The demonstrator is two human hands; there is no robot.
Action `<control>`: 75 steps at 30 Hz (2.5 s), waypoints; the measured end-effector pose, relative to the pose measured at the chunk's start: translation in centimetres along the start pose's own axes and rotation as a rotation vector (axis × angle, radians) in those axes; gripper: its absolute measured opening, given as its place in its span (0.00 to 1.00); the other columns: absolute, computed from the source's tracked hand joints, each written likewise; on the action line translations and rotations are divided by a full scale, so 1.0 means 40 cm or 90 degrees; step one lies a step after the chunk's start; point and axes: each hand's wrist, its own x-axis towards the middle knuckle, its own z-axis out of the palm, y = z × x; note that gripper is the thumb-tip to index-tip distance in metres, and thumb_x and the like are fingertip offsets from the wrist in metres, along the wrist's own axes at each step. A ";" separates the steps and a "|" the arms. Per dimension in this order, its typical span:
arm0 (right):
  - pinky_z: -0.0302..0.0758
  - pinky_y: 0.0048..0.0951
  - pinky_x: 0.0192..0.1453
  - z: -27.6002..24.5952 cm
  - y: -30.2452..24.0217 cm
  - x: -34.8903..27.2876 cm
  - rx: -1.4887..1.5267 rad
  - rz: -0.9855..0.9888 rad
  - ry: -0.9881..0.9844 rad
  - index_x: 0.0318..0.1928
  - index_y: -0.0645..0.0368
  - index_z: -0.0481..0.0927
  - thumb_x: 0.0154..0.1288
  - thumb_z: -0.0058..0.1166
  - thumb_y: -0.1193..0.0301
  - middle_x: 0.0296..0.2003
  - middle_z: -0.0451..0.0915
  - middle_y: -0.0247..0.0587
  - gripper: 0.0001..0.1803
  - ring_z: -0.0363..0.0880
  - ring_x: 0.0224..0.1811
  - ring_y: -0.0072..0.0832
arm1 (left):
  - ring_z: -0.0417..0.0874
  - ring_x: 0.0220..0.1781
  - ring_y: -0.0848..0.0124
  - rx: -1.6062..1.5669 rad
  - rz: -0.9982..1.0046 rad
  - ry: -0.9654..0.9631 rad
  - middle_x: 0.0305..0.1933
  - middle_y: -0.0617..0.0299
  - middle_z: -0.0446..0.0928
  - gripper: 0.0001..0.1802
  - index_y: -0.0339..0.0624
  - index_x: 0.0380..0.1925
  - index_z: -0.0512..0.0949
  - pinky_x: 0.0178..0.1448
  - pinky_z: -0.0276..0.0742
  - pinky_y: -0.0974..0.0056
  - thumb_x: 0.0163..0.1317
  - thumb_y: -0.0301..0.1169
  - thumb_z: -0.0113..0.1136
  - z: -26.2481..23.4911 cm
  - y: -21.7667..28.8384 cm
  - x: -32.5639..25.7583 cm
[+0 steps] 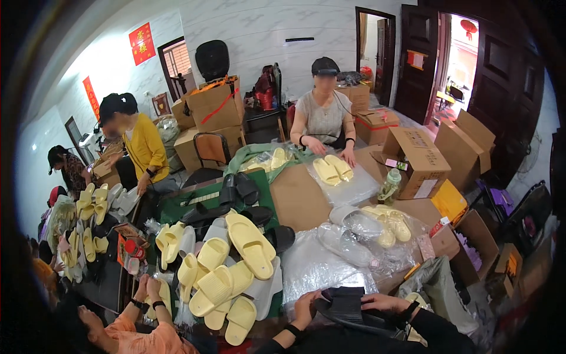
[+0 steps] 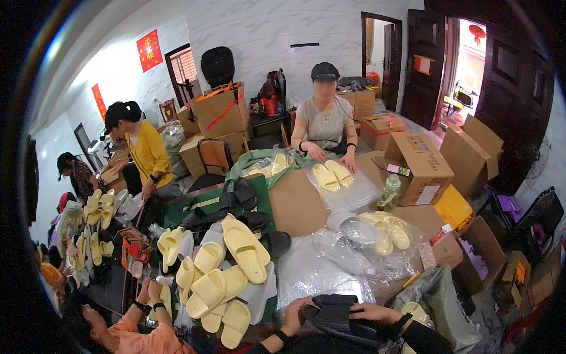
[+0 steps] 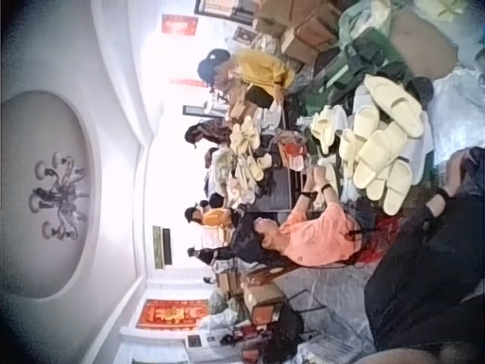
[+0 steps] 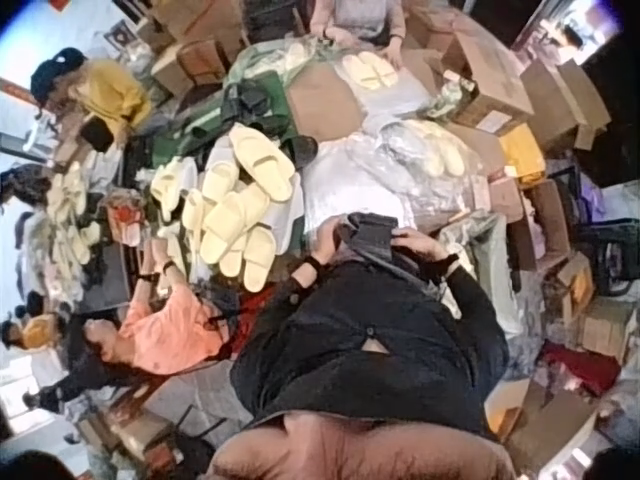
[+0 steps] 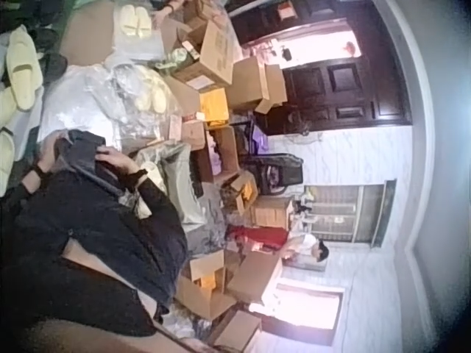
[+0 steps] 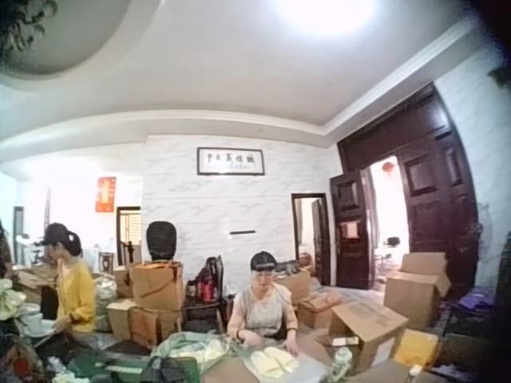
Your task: Packaging yellow and grey foam slippers into plastic bags and cardboard boxes in a workshop environment.
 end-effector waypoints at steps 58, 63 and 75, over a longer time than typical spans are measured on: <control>0.63 0.46 0.54 0.025 -0.017 0.017 -0.617 -0.334 0.328 0.35 0.58 0.80 0.52 0.57 0.52 0.30 0.71 0.46 0.22 0.72 0.40 0.42 | 0.76 0.36 0.63 0.491 0.253 -0.118 0.33 0.58 0.72 0.10 0.43 0.36 0.73 0.36 0.74 0.60 0.51 0.29 0.53 0.003 0.185 0.092; 0.64 0.44 0.51 0.020 -0.026 0.030 -0.601 -0.386 0.303 0.33 0.59 0.79 0.53 0.57 0.53 0.28 0.69 0.45 0.20 0.71 0.38 0.41 | 0.75 0.41 0.60 0.542 0.229 -0.118 0.39 0.56 0.72 0.09 0.42 0.33 0.74 0.40 0.73 0.58 0.49 0.29 0.53 -0.024 0.194 0.143; 0.65 0.43 0.54 0.017 -0.040 0.030 -0.611 -0.469 0.355 0.33 0.60 0.79 0.54 0.57 0.58 0.29 0.70 0.46 0.17 0.71 0.39 0.41 | 0.80 0.35 0.61 0.399 0.206 -0.058 0.33 0.57 0.79 0.17 0.41 0.44 0.72 0.34 0.77 0.60 0.51 0.24 0.51 -0.041 0.203 0.157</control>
